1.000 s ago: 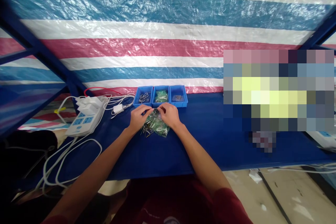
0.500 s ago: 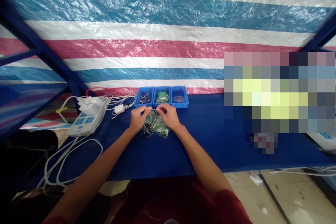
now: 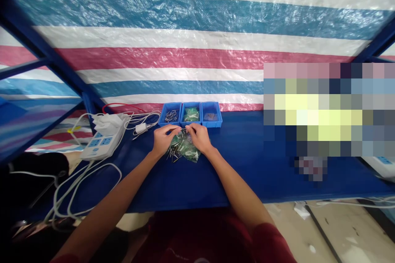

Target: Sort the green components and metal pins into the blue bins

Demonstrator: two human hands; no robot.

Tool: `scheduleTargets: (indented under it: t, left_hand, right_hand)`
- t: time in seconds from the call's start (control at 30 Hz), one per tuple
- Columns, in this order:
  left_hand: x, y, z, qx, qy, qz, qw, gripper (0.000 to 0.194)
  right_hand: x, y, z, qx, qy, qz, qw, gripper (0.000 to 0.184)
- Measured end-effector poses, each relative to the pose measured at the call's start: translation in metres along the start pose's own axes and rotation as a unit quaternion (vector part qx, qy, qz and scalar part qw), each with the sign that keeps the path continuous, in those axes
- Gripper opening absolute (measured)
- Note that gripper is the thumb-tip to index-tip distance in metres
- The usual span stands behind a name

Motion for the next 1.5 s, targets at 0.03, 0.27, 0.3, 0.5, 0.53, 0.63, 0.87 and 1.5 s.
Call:
scheduleTargets:
  t: [0.03,0.27,0.3,0.5,0.53,0.63,0.87,1.5]
  left_hand:
    - [0.001,-0.001,0.000,0.001,0.004,-0.007,1.000,0.028]
    - [0.031,-0.027,-0.001,0.155,0.057,-0.159,0.973,0.027]
    - [0.036,-0.030,0.001,0.192,0.054,-0.134,0.971,0.027]
    - [0.031,-0.029,0.018,0.297,0.047,-0.005,0.954,0.023]
    - [0.027,-0.027,0.018,0.279,0.069,0.011,0.958,0.024]
    - [0.019,-0.019,0.016,0.223,0.129,0.059,0.964,0.025]
    - [0.011,-0.011,0.020,0.182,0.142,0.118,0.966,0.023]
    - [0.010,-0.013,0.038,0.164,0.042,0.254,0.952,0.023]
  right_hand:
    - [0.000,0.000,0.000,-0.001,0.002,0.001,1.000,0.044]
    - [0.001,0.003,-0.006,-0.051,0.010,-0.011,0.999,0.042]
    - [0.001,0.004,-0.007,-0.073,0.005,-0.004,0.997,0.040]
    - [-0.001,0.013,0.003,-0.227,-0.023,0.109,0.967,0.030]
    - [-0.002,0.014,0.006,-0.253,-0.025,0.130,0.958,0.033]
    - [-0.005,0.020,0.014,-0.313,-0.030,0.171,0.934,0.034]
    - [-0.007,0.027,0.019,-0.354,-0.017,0.189,0.916,0.021]
    - [-0.003,0.019,0.012,-0.281,0.051,0.140,0.948,0.018]
Point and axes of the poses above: each hand's wrist, its own x-axis towards the middle knuckle, its own y-axis out of the palm, z = x × y, the point moved 2 cm from there along x, towards the middle knuckle, and after that the axes turned 12 degrees about -x, right-handed, at the moved point
